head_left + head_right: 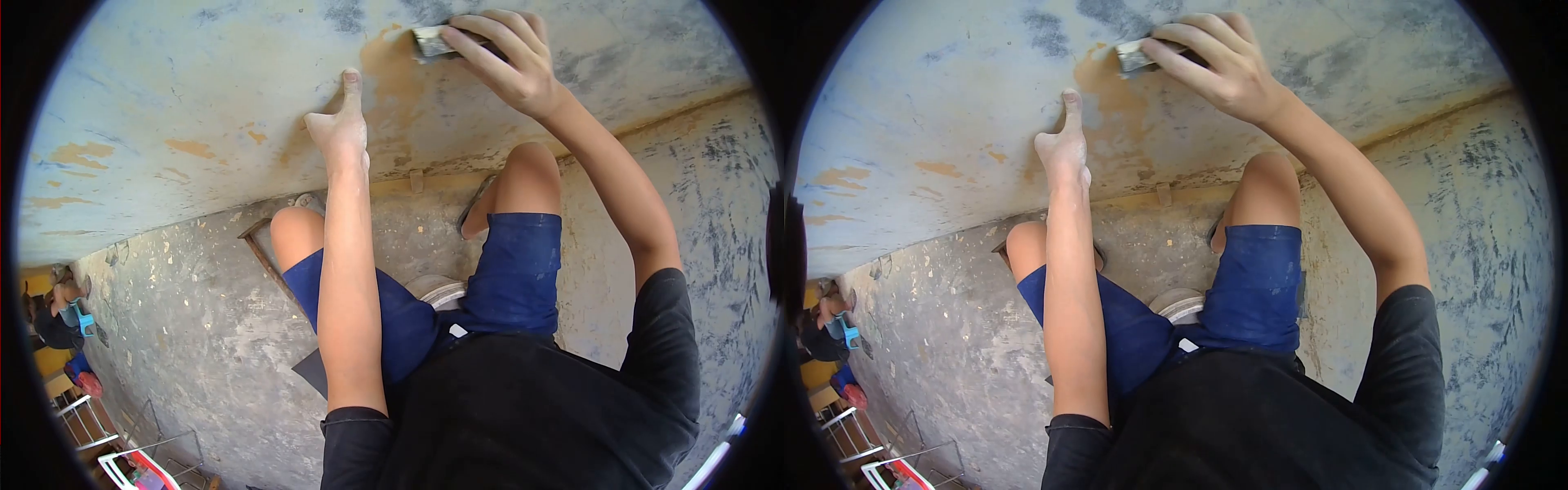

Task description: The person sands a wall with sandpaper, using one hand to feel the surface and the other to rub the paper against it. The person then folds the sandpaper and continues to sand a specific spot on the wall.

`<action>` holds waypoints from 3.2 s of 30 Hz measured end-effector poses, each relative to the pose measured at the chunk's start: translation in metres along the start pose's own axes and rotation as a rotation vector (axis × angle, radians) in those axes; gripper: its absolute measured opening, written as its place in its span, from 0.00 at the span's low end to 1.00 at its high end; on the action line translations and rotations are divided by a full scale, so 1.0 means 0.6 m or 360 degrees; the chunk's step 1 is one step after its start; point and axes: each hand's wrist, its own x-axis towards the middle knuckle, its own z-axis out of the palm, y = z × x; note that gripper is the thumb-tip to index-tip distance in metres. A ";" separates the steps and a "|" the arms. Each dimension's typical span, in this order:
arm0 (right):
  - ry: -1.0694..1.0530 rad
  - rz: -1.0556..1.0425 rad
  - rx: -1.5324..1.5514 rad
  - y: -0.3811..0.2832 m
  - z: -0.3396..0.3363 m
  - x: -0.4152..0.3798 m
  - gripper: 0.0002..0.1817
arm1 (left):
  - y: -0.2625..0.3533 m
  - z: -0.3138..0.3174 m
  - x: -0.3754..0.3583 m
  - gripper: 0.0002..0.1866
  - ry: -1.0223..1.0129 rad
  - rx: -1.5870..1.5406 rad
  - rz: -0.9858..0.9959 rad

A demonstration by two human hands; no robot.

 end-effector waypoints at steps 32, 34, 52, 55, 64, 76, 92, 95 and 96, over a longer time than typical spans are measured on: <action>0.0238 -0.0013 -0.0015 -0.064 0.091 0.081 0.16 | -0.001 -0.001 -0.003 0.47 -0.0057 -0.0324 0.0086; 0.0224 -0.0022 -0.0061 -0.057 0.062 0.045 0.17 | -0.011 -0.005 0.005 0.47 -0.0056 -0.0310 0.0082; 0.0165 0.0435 -0.0210 -0.089 0.056 -0.021 0.28 | -0.001 -0.001 -0.013 0.50 0.0049 -0.0122 -0.0068; 0.0426 0.0374 -0.0100 -0.095 0.107 0.059 0.22 | 0.000 -0.005 -0.012 0.50 0.0034 -0.0161 -0.0042; 0.0305 0.0476 -0.0209 -0.096 0.075 -0.045 0.21 | -0.014 0.001 -0.009 0.50 0.0141 0.0061 -0.0053; 0.0121 0.0371 -0.0243 -0.066 0.032 -0.012 0.18 | -0.012 -0.004 -0.005 0.51 0.0100 0.0040 -0.0055; 0.0232 0.0401 -0.0099 -0.094 0.097 0.054 0.16 | -0.011 0.001 -0.010 0.50 0.0064 -0.0116 0.0004; 0.0112 0.0300 0.0091 -0.100 0.096 0.083 0.16 | 0.003 -0.004 -0.020 0.53 -0.0035 -0.0312 -0.0005; 0.0114 0.0295 0.0093 -0.094 0.084 0.071 0.16 | 0.004 -0.003 -0.018 0.53 -0.0032 -0.0316 -0.0003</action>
